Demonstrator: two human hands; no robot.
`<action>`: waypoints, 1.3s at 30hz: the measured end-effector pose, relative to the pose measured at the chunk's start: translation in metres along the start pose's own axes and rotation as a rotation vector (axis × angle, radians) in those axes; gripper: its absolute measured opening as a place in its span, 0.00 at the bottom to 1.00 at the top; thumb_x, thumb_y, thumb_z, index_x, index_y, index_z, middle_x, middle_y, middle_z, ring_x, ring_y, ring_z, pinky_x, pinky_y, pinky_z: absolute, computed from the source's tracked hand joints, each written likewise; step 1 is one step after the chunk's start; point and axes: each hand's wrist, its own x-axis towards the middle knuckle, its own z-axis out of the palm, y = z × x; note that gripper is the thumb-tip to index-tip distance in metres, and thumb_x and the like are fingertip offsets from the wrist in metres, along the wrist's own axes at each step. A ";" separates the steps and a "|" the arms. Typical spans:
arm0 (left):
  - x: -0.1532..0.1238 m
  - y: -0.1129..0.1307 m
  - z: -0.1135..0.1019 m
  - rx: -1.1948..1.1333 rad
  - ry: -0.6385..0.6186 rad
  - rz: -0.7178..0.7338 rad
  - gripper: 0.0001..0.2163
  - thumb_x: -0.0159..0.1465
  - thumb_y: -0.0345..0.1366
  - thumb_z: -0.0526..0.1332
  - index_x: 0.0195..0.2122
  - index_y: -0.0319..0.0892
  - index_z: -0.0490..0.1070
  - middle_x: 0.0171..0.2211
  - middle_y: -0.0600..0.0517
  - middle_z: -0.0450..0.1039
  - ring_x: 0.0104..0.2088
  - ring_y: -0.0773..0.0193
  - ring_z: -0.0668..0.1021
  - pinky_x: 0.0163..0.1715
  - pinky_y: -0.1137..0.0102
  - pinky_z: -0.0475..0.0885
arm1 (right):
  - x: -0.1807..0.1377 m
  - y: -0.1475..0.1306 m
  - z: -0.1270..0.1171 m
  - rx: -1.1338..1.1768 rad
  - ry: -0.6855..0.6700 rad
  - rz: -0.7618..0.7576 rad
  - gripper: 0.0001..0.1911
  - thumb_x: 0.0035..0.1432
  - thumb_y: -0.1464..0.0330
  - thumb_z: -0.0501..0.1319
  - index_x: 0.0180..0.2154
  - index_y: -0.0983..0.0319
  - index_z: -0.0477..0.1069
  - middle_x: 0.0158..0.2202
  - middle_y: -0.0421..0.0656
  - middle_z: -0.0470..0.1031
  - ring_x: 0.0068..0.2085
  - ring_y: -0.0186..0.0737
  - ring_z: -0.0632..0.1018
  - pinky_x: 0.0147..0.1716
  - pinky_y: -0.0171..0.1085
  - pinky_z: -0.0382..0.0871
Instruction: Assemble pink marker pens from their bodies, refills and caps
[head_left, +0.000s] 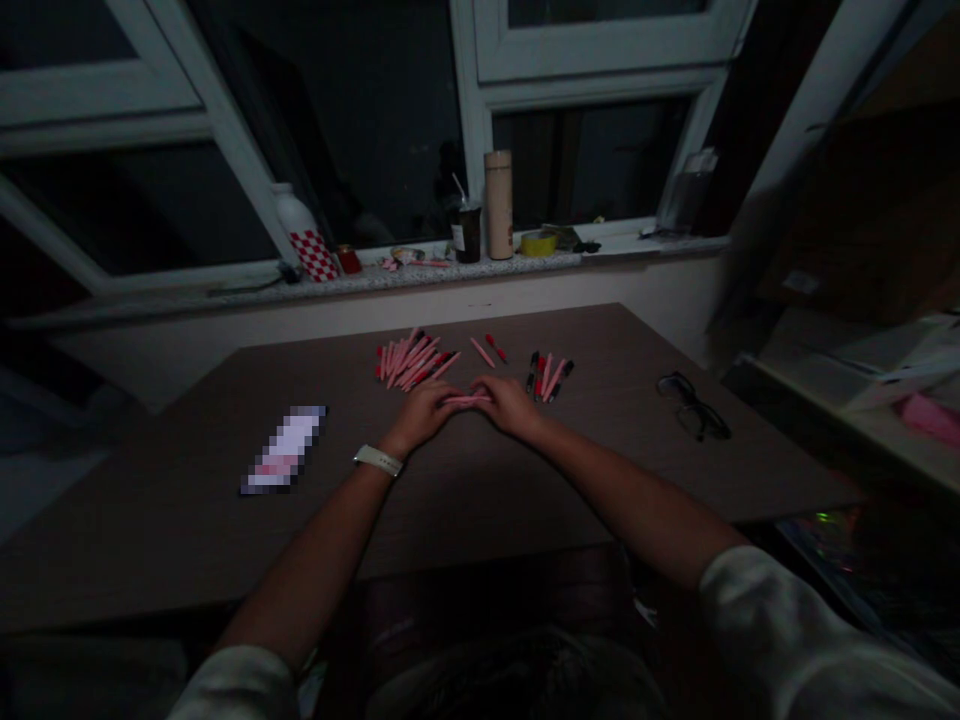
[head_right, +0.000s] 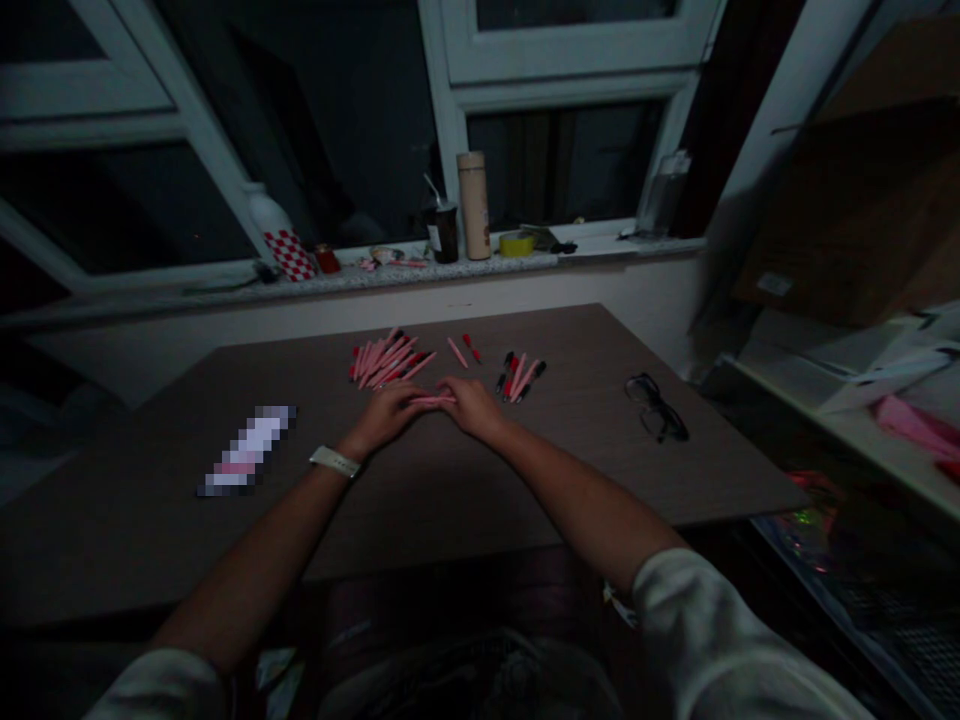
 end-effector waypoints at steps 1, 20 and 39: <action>0.000 0.000 -0.001 0.001 0.001 0.006 0.13 0.67 0.47 0.64 0.42 0.44 0.81 0.39 0.47 0.82 0.43 0.54 0.81 0.48 0.60 0.72 | 0.000 -0.001 0.000 0.028 -0.002 0.017 0.11 0.64 0.68 0.66 0.48 0.63 0.75 0.41 0.48 0.82 0.42 0.42 0.82 0.43 0.37 0.70; 0.001 0.014 0.000 0.033 -0.054 0.024 0.16 0.73 0.45 0.55 0.50 0.43 0.78 0.49 0.44 0.80 0.49 0.53 0.81 0.52 0.59 0.73 | 0.003 0.005 0.009 0.119 0.115 0.187 0.18 0.67 0.55 0.60 0.50 0.60 0.71 0.34 0.44 0.82 0.37 0.41 0.82 0.40 0.38 0.72; -0.001 0.006 0.002 0.031 0.015 -0.027 0.17 0.73 0.46 0.55 0.50 0.42 0.78 0.50 0.42 0.80 0.53 0.52 0.79 0.56 0.56 0.72 | 0.003 0.007 0.009 0.012 0.126 0.143 0.12 0.66 0.60 0.63 0.42 0.62 0.76 0.37 0.45 0.82 0.36 0.40 0.80 0.36 0.34 0.66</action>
